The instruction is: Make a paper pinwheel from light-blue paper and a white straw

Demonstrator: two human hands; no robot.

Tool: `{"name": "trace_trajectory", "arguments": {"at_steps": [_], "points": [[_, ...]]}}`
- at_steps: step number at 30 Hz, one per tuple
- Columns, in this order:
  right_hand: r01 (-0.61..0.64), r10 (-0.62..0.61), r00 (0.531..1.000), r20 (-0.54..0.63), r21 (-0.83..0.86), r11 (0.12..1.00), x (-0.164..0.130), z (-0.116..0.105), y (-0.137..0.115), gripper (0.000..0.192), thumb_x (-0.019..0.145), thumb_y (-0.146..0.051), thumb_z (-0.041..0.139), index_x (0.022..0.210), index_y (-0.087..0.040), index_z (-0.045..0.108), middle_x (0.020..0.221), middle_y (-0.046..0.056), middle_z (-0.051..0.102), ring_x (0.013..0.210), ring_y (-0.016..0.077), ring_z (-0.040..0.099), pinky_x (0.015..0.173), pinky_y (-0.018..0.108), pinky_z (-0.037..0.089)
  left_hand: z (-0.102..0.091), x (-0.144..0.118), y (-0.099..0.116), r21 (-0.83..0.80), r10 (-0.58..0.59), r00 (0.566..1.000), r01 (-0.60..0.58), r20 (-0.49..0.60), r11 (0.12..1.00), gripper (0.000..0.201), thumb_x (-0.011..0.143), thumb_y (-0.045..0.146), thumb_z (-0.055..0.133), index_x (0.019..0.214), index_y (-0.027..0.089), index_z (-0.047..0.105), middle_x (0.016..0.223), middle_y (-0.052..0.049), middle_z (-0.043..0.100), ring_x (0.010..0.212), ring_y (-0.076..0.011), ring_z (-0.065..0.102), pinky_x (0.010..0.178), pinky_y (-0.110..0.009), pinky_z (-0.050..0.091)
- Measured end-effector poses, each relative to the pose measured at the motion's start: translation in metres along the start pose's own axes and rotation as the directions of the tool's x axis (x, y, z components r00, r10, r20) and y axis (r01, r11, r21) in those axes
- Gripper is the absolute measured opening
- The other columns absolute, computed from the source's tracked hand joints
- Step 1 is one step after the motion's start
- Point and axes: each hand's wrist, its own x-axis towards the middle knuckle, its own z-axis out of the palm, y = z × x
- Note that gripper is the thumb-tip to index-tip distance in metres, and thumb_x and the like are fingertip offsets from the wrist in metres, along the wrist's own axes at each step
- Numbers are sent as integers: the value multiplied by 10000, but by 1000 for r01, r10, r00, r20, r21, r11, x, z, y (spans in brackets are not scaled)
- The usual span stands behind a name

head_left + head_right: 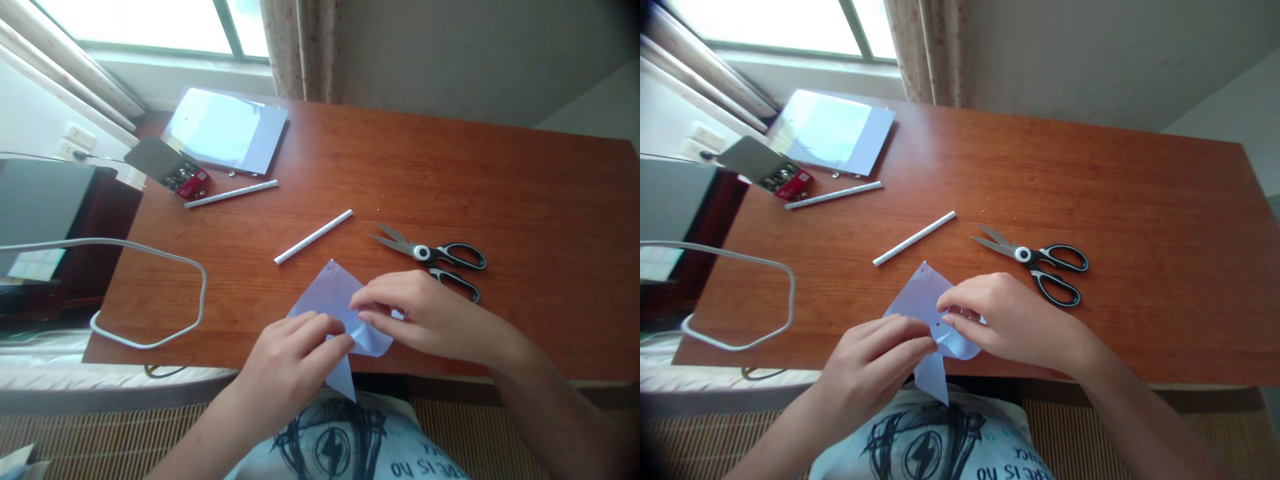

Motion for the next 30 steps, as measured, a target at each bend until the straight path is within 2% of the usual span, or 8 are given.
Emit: {"name": "trace_trajectory", "arguments": {"at_steps": [3,6,11,13,15,21,26,30], "points": [[30,-38,995,-92,-86,996,6,4,0,135,990,-176,598,1018,-192,729,988,48,791,900,193,712,800,291,492,-4,8,2,102,83,994,-91,78,991,247,1043,170,441,1006,188,685,924,-33,723,754,-165,632,630,-287,452],[-9,-22,993,-119,-260,966,14,5,0,166,1008,-194,559,1013,-190,725,1006,66,795,941,225,724,822,325,483,-8,15,4,139,129,986,-143,106,980,286,1055,177,419,988,181,697,879,-32,720,731,-159,626,626,-289,444],[-212,144,975,-169,-509,835,26,3,2,159,1012,-275,542,996,-206,684,875,66,793,811,258,739,640,335,395,-7,18,5,177,161,984,-172,74,969,276,1049,163,434,942,174,688,868,-31,717,721,-144,629,636,-285,442],[-283,213,958,-190,-553,783,29,3,3,121,989,-295,572,1011,-210,656,824,57,777,752,265,730,583,336,344,-5,17,4,198,175,983,-183,59,963,264,1044,166,443,927,173,680,849,-31,710,709,-145,627,627,-288,442],[-294,236,956,-175,-575,764,33,3,5,128,957,-304,614,1033,-203,633,859,63,766,766,279,720,566,340,333,-3,16,4,215,189,981,-195,49,957,247,1036,162,456,921,181,674,824,-31,698,709,-147,624,624,-284,446],[-128,102,992,-77,-596,792,42,2,10,132,881,-254,714,968,-170,661,1089,125,675,1042,311,608,778,380,459,-1,16,3,192,207,978,-210,35,959,197,1010,145,491,940,196,668,826,-33,679,738,-146,618,649,-265,474],[-2,20,1000,22,-624,781,45,2,8,34,905,-179,653,923,-153,664,1075,131,671,1001,296,566,826,407,419,-1,16,2,207,206,978,-210,43,956,221,1015,158,479,936,197,682,821,-35,676,724,-149,605,641,-268,476],[121,-92,993,80,-601,790,45,5,7,121,918,-81,551,896,-158,641,929,88,693,917,260,575,798,389,376,0,15,1,235,222,974,-228,52,945,225,1007,135,485,932,184,692,808,-32,688,707,-151,605,628,-285,458]]}}
